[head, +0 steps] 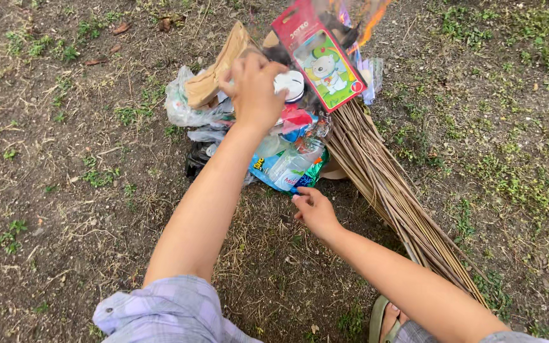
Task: The person piles plastic packaging, paper, a bottle, and a black bag onto a fire outdoors and uses a bundle of dry palm leaves to manage the burning debris.
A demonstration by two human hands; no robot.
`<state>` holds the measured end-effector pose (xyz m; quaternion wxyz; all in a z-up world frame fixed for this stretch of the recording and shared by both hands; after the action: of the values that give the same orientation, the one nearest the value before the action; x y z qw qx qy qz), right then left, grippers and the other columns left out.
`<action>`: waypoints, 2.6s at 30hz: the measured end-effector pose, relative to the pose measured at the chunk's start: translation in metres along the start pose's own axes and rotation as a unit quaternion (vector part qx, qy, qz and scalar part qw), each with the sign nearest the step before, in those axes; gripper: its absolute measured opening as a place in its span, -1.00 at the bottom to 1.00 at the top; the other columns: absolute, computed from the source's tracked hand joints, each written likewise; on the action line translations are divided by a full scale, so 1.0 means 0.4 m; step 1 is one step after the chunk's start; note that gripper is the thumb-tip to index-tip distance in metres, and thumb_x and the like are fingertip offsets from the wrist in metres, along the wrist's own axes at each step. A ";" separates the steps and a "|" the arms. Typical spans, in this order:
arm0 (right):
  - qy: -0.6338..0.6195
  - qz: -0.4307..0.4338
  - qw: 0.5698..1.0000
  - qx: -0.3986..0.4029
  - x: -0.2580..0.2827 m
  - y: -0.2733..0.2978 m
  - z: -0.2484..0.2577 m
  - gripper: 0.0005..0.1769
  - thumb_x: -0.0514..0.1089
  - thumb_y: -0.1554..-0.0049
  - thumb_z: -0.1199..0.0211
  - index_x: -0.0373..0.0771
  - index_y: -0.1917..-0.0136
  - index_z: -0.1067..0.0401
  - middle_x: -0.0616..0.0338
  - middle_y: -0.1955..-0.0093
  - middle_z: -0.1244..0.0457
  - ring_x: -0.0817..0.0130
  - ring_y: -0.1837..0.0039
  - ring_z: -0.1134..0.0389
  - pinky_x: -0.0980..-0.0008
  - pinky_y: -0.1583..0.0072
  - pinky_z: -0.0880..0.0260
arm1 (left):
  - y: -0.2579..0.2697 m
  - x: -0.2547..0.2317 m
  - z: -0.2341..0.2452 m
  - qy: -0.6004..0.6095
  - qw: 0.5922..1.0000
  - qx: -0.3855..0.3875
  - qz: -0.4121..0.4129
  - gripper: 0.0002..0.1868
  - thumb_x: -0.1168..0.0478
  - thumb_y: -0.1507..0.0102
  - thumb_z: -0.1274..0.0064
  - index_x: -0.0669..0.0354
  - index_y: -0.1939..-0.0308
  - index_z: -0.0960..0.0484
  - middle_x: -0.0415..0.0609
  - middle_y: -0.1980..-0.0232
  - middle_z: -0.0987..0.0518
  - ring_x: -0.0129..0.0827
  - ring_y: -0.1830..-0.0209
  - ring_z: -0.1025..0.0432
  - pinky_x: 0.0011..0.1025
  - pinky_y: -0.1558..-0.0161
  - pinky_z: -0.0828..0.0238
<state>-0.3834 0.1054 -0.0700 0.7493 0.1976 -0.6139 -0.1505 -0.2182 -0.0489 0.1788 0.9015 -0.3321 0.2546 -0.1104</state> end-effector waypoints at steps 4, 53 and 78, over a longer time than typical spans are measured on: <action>-0.059 -0.003 0.998 -0.017 -0.017 -0.028 -0.026 -0.42 -0.04 -0.22 -0.22 -0.35 -0.42 -0.26 0.09 -0.03 -0.36 0.43 0.20 -0.37 0.41 0.17 -0.39 | 0.070 0.092 0.088 0.059 0.991 -0.087 0.088 -0.77 0.09 -0.23 -0.26 -0.11 0.05 -0.65 -0.15 -0.03 -0.47 -0.14 -0.22 -0.26 0.01 -0.24 -0.02; -0.217 0.111 0.951 -0.191 0.136 -0.084 0.098 -0.52 -0.19 -0.24 -0.22 -0.38 -0.30 -0.09 -0.08 -0.05 -0.30 0.24 -0.07 -0.46 0.32 -0.10 -0.53 | 0.376 0.173 -0.112 0.126 0.860 0.056 0.491 -0.45 -0.43 -0.04 -0.18 -0.09 0.32 -0.75 -0.32 0.38 -0.70 -0.46 0.31 -0.54 0.01 -0.08 0.01; -0.157 0.073 0.977 -0.120 0.150 -0.129 0.035 -0.23 -0.08 -0.08 -0.45 -0.42 -0.33 -0.06 -0.04 -0.10 -0.32 0.31 -0.02 -0.48 0.34 0.03 -0.52 | 0.507 0.123 -0.153 0.101 0.932 0.101 0.332 -0.47 0.09 -0.19 -0.20 0.13 -0.20 -0.47 0.16 -0.19 -0.45 0.00 -0.19 -0.36 -0.12 -0.20 -0.28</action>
<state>-0.3842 0.0305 -0.0410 0.6705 0.0347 -0.7142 -0.1976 -0.2030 0.0528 -0.0126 0.8849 -0.1232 0.4276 0.1375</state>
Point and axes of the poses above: each hand's wrist, its own y-axis away from the middle knuckle, its own z-axis out of the back of the hand, x = y × z, the point moved 8 cm from there along -y, towards the middle knuckle
